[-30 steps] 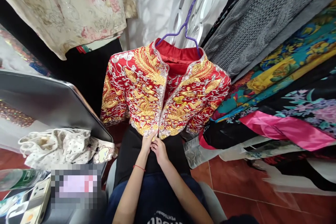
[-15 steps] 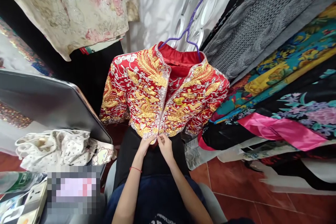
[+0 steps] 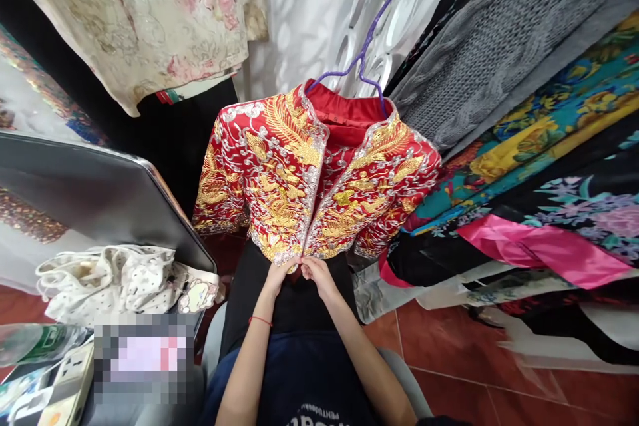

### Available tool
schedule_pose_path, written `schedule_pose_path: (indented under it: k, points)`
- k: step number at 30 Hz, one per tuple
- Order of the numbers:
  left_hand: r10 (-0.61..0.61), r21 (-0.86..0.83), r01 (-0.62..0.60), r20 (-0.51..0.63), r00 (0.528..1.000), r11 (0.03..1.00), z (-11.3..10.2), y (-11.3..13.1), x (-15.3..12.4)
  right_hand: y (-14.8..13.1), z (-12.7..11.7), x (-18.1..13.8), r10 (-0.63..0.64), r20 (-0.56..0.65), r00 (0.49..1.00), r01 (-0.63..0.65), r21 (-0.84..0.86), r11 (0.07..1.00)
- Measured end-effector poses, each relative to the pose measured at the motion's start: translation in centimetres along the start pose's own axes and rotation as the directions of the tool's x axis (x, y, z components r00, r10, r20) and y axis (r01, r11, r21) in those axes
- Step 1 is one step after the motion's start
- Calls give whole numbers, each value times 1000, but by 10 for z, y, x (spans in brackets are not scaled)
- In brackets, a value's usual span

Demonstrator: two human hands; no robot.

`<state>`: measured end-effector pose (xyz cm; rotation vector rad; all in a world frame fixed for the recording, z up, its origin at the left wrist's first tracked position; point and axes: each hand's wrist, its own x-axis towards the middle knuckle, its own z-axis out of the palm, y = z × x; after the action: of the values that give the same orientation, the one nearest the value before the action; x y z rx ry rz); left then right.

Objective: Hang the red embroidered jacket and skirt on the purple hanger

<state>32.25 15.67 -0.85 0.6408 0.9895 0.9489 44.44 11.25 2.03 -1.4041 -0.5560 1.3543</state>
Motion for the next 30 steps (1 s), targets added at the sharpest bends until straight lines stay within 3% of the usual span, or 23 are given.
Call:
schedule_pose_path:
  k: [11,16,20,24,28,30]
  points:
    - [15,-33,-17,-58,998,999,8,0,1,-6,15,4,-67,-90,994,75,89,993]
    - [8,-32,-10,-53,999,999,9,-1,1,-23,24,1,-143,-138,980,158,103,982]
    - [11,-33,-13,-45,999,999,10,-4,-1,-64,33,-3,-243,-144,959,259,103,960]
    - [17,-5,-17,-66,998,1000,18,-8,0,-128,45,-20,-377,-147,915,393,106,913]
    - [15,111,-5,-91,996,994,20,-4,-2,-179,56,-41,-582,-103,806,590,63,805]
    - [-8,209,25,-81,997,978,15,1,-7,-189,57,-44,-615,-71,785,619,51,784]
